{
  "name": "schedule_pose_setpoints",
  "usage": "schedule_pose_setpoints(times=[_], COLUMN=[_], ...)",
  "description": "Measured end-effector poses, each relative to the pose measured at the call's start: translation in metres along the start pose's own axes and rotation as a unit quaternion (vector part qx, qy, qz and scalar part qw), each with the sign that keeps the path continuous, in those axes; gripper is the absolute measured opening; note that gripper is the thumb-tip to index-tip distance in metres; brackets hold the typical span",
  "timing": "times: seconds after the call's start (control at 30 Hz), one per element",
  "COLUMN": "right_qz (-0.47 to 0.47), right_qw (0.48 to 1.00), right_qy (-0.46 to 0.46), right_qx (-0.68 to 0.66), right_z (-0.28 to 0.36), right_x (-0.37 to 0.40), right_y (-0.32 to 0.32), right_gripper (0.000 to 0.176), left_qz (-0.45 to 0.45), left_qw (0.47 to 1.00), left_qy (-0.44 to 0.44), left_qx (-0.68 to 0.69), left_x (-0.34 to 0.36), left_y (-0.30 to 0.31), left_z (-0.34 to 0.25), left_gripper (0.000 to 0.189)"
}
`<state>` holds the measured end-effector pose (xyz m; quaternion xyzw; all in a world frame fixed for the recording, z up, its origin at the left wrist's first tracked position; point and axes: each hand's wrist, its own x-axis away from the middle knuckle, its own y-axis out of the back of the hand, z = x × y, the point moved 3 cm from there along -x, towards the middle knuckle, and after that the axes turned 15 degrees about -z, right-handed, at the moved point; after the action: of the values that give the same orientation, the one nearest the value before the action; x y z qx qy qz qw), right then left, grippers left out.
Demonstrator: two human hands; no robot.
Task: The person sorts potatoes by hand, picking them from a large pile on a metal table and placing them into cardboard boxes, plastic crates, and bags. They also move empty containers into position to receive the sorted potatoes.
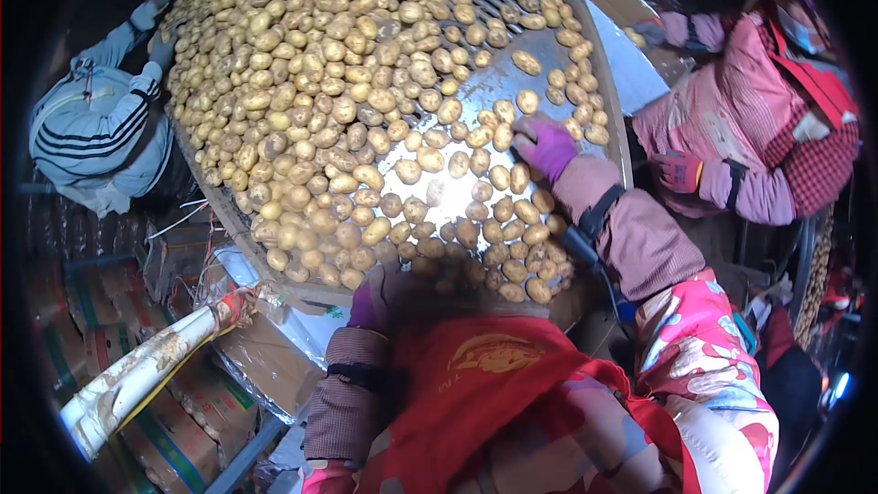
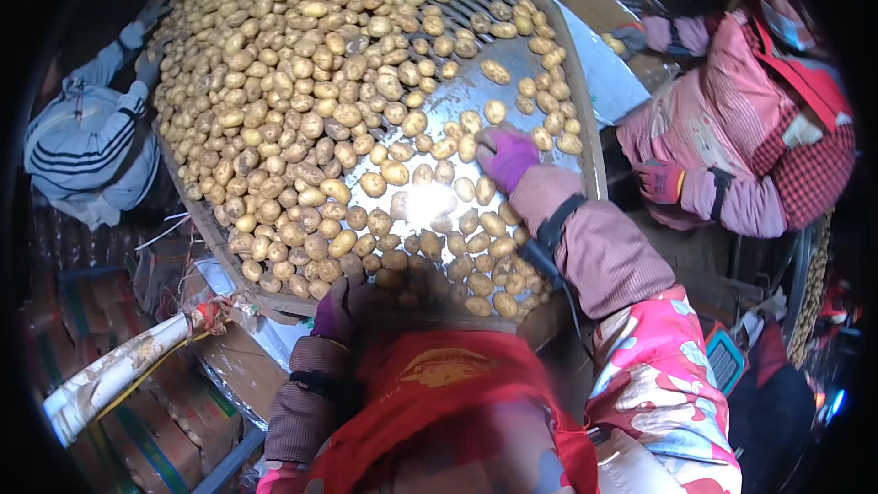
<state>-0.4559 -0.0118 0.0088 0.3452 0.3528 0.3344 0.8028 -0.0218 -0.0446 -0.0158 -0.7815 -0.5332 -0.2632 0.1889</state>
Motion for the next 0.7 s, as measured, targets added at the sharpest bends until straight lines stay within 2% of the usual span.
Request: schedule_pose_setpoints(times=[0.1,0.17,0.27,0.37,0.4,0.43,0.47,0.5,0.53,0.57,0.6,0.67,0.7], right_qz=[0.071,0.080,0.099,0.120,0.115,0.101,0.081,0.073,0.068,0.081,0.079,0.138,0.200], right_qw=[0.994,0.971,0.960,0.951,0.957,0.974,0.983,0.989,0.989,0.988,0.943,0.828,0.897], right_qy=[-0.042,-0.158,-0.102,-0.111,-0.095,-0.120,-0.144,-0.132,-0.119,-0.077,0.312,0.533,0.391], right_qx=[0.073,0.163,0.240,0.262,0.250,0.165,0.077,0.008,-0.061,-0.105,0.083,0.105,-0.045], right_z=[-0.031,-0.048,-0.051,-0.052,-0.054,-0.042,-0.028,-0.004,0.021,0.042,0.070,0.079,0.078], right_x=[-0.089,-0.144,-0.152,-0.127,-0.119,-0.109,-0.094,-0.083,-0.072,-0.058,-0.030,-0.002,-0.010], right_y=[-0.020,-0.034,-0.053,-0.060,-0.064,-0.053,-0.041,-0.029,-0.016,-0.009,-0.016,-0.021,-0.015], right_gripper=[0.041,0.049,0.059,0.062,0.055,0.045,0.035,0.029,0.025,0.021,0.021,0.021,0.022], left_qz=[-0.002,0.004,0.025,0.078,0.108,0.148,0.186,0.238,0.156,0.115,0.073,0.083,0.139], left_qw=[0.999,0.998,0.997,0.995,0.993,0.988,0.969,0.866,0.917,0.954,0.978,0.993,0.985], left_qy=[0.048,0.065,0.073,0.048,0.036,0.044,0.094,0.204,0.170,0.097,0.028,-0.071,-0.101], left_qx=[0.023,0.023,0.005,-0.035,-0.039,0.005,0.130,0.390,0.326,0.260,0.191,0.047,-0.027], left_x=[-0.008,-0.009,-0.015,-0.014,-0.014,-0.013,-0.015,-0.024,-0.011,-0.006,-0.002,0.005,0.009], left_y=[-0.007,-0.010,-0.013,-0.015,-0.014,-0.014,-0.012,-0.007,-0.026,-0.054,-0.086,-0.127,-0.145], left_z=[-0.003,-0.004,-0.003,0.004,0.005,0.009,0.013,0.023,-0.002,-0.014,-0.022,-0.066,-0.102], left_gripper=[0.048,0.047,0.047,0.047,0.047,0.047,0.047,0.045,0.051,0.046,0.041,0.043,0.049])
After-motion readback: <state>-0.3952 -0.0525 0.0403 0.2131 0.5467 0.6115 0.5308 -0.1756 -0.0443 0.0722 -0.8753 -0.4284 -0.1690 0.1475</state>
